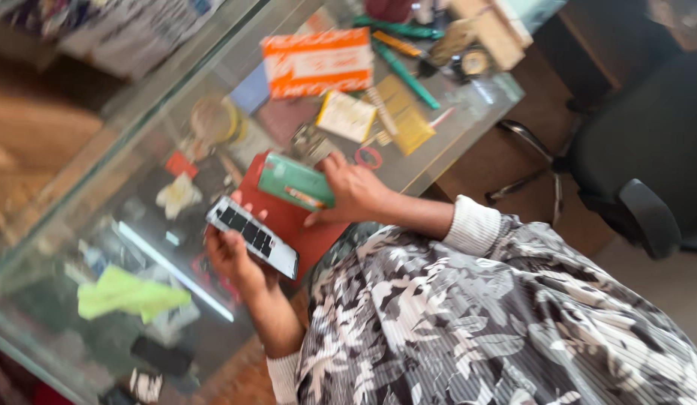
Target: The person disassembles a mobile phone by removing the back panel and battery, then installs a new battery and screen component, and reassembles the device.
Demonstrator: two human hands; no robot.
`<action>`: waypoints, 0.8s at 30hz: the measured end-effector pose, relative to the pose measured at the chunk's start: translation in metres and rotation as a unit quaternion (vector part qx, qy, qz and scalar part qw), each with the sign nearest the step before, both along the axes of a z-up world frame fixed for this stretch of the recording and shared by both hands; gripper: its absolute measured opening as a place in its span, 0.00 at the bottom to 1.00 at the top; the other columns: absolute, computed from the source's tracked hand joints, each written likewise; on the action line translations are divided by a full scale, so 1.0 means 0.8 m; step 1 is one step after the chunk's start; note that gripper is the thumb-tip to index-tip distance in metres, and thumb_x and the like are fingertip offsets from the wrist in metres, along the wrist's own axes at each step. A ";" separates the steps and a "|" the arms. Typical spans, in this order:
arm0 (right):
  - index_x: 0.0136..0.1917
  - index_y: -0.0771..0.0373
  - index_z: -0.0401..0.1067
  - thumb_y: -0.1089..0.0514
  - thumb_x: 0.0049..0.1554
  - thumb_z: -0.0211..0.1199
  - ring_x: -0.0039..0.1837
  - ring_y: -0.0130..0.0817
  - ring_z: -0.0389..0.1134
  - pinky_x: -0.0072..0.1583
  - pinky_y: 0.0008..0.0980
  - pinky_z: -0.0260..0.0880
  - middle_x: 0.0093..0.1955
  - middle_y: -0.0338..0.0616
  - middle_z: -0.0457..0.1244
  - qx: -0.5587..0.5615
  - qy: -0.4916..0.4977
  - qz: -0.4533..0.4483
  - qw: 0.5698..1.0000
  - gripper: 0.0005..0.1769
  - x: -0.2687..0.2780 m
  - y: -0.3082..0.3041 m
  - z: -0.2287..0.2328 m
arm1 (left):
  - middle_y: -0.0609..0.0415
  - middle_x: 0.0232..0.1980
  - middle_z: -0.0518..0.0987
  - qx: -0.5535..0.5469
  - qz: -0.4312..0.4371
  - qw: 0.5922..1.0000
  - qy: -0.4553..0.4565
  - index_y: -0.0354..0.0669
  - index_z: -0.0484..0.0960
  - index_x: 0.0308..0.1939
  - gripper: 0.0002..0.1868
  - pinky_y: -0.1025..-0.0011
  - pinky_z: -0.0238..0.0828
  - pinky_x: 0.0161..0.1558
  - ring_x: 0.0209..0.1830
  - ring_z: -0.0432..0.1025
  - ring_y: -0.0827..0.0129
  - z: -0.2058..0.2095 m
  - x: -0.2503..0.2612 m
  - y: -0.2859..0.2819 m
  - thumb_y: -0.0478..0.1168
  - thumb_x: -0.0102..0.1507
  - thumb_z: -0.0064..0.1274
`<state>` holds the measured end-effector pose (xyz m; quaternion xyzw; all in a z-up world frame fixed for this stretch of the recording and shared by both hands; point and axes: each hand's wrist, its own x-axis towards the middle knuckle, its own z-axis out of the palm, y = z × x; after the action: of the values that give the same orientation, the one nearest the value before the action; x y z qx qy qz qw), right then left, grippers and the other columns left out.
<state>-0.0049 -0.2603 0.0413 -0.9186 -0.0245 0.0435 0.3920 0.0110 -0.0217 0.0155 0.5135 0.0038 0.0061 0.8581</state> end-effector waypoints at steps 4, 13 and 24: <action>0.59 0.69 0.67 0.39 0.49 0.77 0.54 0.57 0.70 0.54 0.48 0.72 0.52 0.60 0.65 0.086 -0.029 -0.008 0.996 0.39 -0.002 -0.005 -0.017 | 0.35 0.71 0.72 -0.053 -0.040 0.998 0.011 0.33 0.65 0.69 0.34 0.45 0.74 0.67 0.68 0.72 0.53 0.012 0.005 -0.002 0.47 0.67 0.63; 0.59 0.66 0.67 0.51 0.61 0.67 0.55 0.40 0.73 0.54 0.37 0.74 0.53 0.54 0.68 0.335 0.146 0.013 0.931 0.21 0.000 -0.040 -0.061 | 0.39 0.71 0.72 -0.112 -0.070 0.991 0.033 0.35 0.66 0.68 0.33 0.38 0.64 0.70 0.72 0.69 0.50 0.023 0.006 0.006 0.34 0.63 0.67; 0.84 0.65 0.46 0.39 0.68 0.55 0.71 0.45 0.66 0.68 0.46 0.70 0.80 0.59 0.56 0.773 0.120 -0.012 0.623 0.43 -0.001 -0.061 0.036 | 0.37 0.79 0.64 -0.199 -0.088 0.973 -0.082 0.46 0.65 0.74 0.36 0.27 0.64 0.71 0.78 0.62 0.34 0.045 -0.002 -0.027 0.40 0.66 0.65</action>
<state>-0.0058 -0.3093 0.0704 -0.2647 0.0094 0.1135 0.9576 0.0091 -0.0432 0.0513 0.3286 -0.1104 -0.0286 0.9376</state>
